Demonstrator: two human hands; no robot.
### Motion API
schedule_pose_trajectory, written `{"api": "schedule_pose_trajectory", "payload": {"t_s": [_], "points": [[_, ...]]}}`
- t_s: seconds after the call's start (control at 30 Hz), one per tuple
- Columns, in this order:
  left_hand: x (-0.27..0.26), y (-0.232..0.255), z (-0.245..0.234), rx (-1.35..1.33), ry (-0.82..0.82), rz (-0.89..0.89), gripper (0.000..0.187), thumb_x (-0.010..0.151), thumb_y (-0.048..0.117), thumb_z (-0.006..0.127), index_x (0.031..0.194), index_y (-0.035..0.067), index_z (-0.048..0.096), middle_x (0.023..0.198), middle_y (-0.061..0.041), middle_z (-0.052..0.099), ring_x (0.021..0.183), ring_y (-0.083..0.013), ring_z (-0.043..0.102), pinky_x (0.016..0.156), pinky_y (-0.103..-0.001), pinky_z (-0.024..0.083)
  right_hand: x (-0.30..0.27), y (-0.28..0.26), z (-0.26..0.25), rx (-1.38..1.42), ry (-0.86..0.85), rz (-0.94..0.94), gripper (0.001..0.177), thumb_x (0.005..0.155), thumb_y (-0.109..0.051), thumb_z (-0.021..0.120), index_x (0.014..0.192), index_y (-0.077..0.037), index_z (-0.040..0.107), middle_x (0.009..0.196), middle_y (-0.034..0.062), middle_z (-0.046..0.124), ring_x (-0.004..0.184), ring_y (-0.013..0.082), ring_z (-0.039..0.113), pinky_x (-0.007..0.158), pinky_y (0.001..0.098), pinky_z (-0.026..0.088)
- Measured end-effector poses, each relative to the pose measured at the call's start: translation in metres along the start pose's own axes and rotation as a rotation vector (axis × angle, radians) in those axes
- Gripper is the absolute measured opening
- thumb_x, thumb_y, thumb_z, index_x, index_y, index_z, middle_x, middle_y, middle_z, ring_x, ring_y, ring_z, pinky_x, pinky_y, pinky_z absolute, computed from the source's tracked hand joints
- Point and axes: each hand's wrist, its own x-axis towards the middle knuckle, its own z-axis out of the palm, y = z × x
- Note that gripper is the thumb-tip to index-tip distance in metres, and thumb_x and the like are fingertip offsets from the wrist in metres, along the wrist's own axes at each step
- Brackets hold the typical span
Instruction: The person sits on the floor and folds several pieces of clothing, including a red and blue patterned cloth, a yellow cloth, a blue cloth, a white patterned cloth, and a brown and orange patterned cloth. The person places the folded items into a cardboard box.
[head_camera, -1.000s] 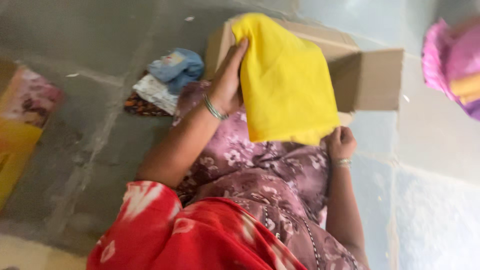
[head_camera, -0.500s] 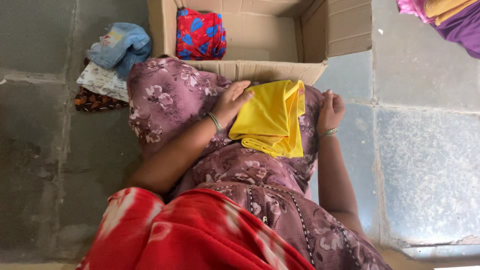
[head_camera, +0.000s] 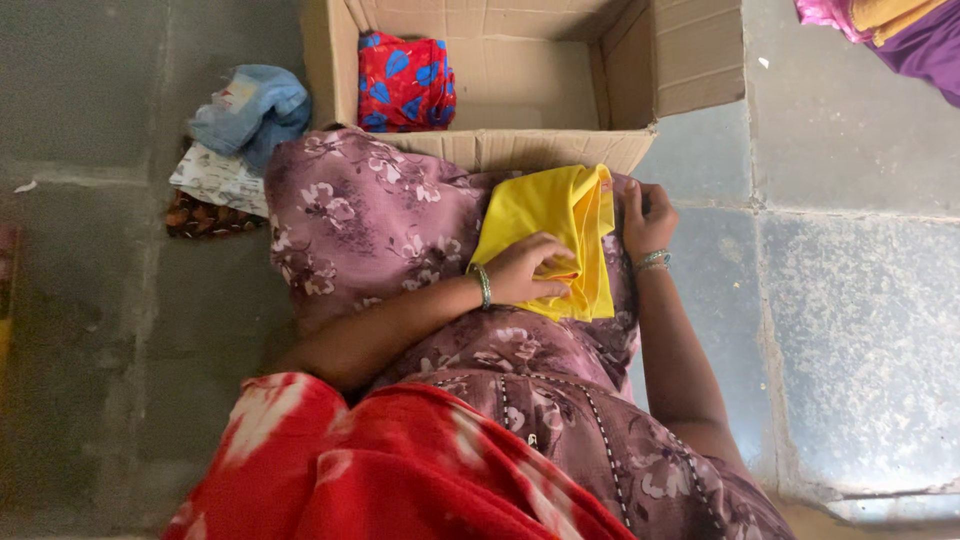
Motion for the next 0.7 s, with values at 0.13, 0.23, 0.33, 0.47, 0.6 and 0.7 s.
{"api": "schedule_pose_trajectory", "payload": {"t_s": [0.13,0.23,0.33,0.47,0.6,0.7], "points": [[-0.006,-0.013,-0.003,0.196,0.079,0.118,0.042,0.081,0.032,0.084,0.113,0.009,0.071,0.114,-0.014,0.066,0.104,-0.0319,0.07,0.089,-0.038,0.056,0.0,0.001,-0.002,-0.013,-0.005,0.009,0.029,0.103,-0.028,0.071,0.099,0.001,0.074,0.084,0.0165,0.074,0.073,0.0172,0.068,0.069,0.0321,0.054],[-0.011,-0.03,-0.004,0.1,0.088,0.035,0.02,0.099,0.025,0.073,0.114,0.012,0.074,0.113,-0.006,0.074,0.105,-0.0213,0.074,0.093,-0.031,0.058,-0.001,0.002,-0.002,0.006,-0.016,0.005,0.03,0.104,-0.028,0.071,0.1,0.001,0.074,0.086,0.0164,0.075,0.077,0.0167,0.07,0.072,0.0319,0.055],[-0.014,-0.043,-0.001,-0.194,0.202,-0.327,0.019,0.103,0.023,0.062,0.115,0.009,0.068,0.101,-0.003,0.075,0.093,-0.0159,0.073,0.084,-0.029,0.058,-0.001,0.0,-0.002,0.01,-0.009,0.0,0.03,0.104,-0.029,0.071,0.101,0.001,0.074,0.086,0.0163,0.075,0.077,0.0169,0.07,0.073,0.0323,0.055],[-0.007,-0.052,-0.014,-0.591,0.628,-0.225,0.017,0.11,0.016,0.058,0.122,0.004,0.062,0.104,-0.007,0.066,0.097,-0.0148,0.063,0.086,-0.03,0.053,-0.003,-0.003,0.0,0.043,-0.018,0.07,0.032,0.103,-0.03,0.069,0.099,0.001,0.073,0.084,0.0155,0.074,0.074,0.0159,0.068,0.071,0.0325,0.054],[0.002,-0.049,-0.045,-0.907,0.794,-0.218,0.016,0.104,0.011,0.058,0.117,0.002,0.06,0.108,-0.007,0.069,0.101,-0.017,0.066,0.094,-0.032,0.054,-0.001,0.0,-0.002,0.072,-0.009,0.071,0.032,0.106,-0.029,0.066,0.097,0.002,0.071,0.081,0.0138,0.073,0.072,0.0135,0.064,0.068,0.032,0.053],[0.003,-0.042,-0.064,-1.21,0.858,-0.469,0.025,0.099,0.022,0.053,0.111,0.003,0.063,0.104,-0.008,0.073,0.095,-0.019,0.07,0.088,-0.033,0.056,-0.002,0.003,0.002,0.2,-0.007,0.102,0.033,0.107,-0.028,0.062,0.094,0.001,0.07,0.082,0.0115,0.073,0.074,0.0114,0.062,0.068,0.0308,0.052]]}}
